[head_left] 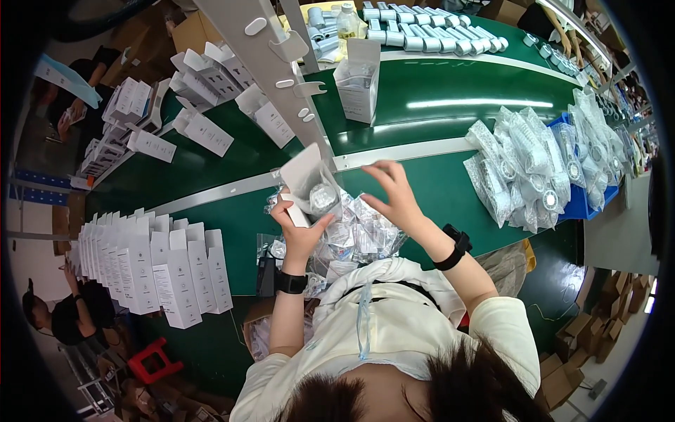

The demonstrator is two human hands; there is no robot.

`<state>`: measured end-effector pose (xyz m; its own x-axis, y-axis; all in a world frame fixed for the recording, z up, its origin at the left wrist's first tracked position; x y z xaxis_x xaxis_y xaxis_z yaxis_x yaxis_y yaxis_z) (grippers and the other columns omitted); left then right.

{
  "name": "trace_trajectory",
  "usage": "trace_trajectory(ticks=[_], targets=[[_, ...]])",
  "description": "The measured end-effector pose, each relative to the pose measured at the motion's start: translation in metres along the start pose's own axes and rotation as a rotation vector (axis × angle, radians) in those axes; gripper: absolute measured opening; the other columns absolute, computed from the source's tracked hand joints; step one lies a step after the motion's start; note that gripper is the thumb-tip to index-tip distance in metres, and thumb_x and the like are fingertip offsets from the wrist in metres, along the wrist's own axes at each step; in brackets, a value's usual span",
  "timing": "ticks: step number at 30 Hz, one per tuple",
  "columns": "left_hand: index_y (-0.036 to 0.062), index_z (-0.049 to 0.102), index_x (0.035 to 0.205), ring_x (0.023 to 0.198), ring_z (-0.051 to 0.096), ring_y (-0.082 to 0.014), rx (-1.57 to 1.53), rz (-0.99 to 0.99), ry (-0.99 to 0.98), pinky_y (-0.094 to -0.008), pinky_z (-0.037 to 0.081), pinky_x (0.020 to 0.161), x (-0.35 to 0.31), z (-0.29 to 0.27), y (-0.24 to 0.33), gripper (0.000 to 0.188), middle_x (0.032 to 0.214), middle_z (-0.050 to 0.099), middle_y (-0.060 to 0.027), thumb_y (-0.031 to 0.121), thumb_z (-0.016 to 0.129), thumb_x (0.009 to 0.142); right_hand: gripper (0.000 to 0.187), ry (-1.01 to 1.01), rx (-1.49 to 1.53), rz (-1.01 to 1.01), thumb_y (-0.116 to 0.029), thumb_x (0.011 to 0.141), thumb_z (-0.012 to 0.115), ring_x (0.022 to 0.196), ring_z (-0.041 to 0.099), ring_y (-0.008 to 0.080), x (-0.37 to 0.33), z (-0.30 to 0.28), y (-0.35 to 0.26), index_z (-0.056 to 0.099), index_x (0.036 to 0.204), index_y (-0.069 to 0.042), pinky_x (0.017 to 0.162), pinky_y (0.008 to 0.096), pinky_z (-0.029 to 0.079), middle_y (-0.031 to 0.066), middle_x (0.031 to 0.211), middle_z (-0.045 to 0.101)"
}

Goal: The person empties a sack of items onto a table and then packs several boxes by placing a small plastic bag and a bubble-wrapped component into each one.

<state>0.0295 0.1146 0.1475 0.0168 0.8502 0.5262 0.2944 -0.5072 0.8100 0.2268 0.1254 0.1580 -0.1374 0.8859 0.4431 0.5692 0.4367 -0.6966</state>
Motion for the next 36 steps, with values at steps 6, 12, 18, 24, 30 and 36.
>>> trace_trajectory(ticks=[6,12,18,24,30,36], targets=[[0.0026,0.04,0.095,0.102,0.047,-0.0253,0.267,-0.21,0.002,-0.0329,0.039,0.083,-0.002,-0.035,-0.011,0.051,0.112,0.045,-0.0145,0.008,0.076,0.06,0.049,-0.676,-0.211,0.143,-0.012,0.061,0.071,0.099,0.044,0.0286,-0.109,0.088,0.052,0.053,0.107,-0.01,0.083,0.0377,0.039,0.0111,0.106,0.049],[-0.0004,0.055,0.079,0.08,0.054,-0.0258,0.412,-0.238,-0.137,-0.0323,0.042,0.066,0.02,-0.031,0.011,0.022,0.093,0.053,-0.0126,0.002,0.069,0.063,0.042,-0.548,0.007,0.031,-0.006,0.061,0.069,0.099,0.045,0.0278,-0.111,0.082,0.049,0.054,0.101,-0.01,0.082,0.0375,0.04,0.011,0.106,0.049],[-0.002,0.058,0.072,0.06,0.053,-0.0172,0.418,-0.333,-0.071,-0.0255,0.04,0.053,0.027,-0.036,0.0,0.011,0.076,0.057,-0.009,0.0,0.067,0.065,0.031,-0.521,0.054,0.016,-0.004,0.063,0.068,0.097,0.047,0.0288,-0.089,0.084,0.024,0.056,0.092,-0.007,0.082,0.0381,0.041,0.0117,0.106,0.049],[-0.0016,0.057,0.07,0.056,0.053,-0.0202,0.322,-0.336,-0.062,-0.0269,0.039,0.05,0.033,-0.033,-0.006,0.01,0.069,0.057,-0.0087,0.0,0.066,0.066,0.025,-0.638,0.039,0.074,-0.001,0.067,0.065,0.083,0.055,0.0272,-0.089,0.102,0.028,0.058,0.09,-0.003,0.073,0.0324,0.045,0.0122,0.093,0.056],[-0.0016,0.057,0.069,0.058,0.055,-0.0227,0.282,-0.354,-0.046,-0.0286,0.041,0.052,0.033,-0.041,-0.015,0.01,0.068,0.057,-0.0095,0.002,0.066,0.066,0.023,-0.138,0.352,0.096,0.009,0.069,0.06,0.074,0.056,0.0207,0.017,-0.004,-0.034,0.06,0.09,0.0,0.066,0.0257,0.045,0.0096,0.08,0.056],[-0.0025,0.059,0.071,0.057,0.053,-0.0188,0.248,-0.329,-0.076,-0.0264,0.04,0.054,0.04,-0.034,-0.019,0.01,0.067,0.057,-0.0089,0.001,0.065,0.065,0.025,-0.068,0.38,-0.319,0.009,0.067,0.061,0.076,0.057,0.0218,0.071,-0.001,-0.106,0.062,0.091,0.0,0.066,0.0279,0.045,0.009,0.083,0.06]])
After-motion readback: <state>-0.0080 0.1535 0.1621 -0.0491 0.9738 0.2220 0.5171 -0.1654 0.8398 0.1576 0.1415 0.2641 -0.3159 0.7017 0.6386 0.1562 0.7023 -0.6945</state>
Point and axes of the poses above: each hand's wrist, its own x-axis towards the middle knuckle, its own z-axis out of the palm, y = z × x, the point moved 9 cm from there along x, towards the middle knuckle
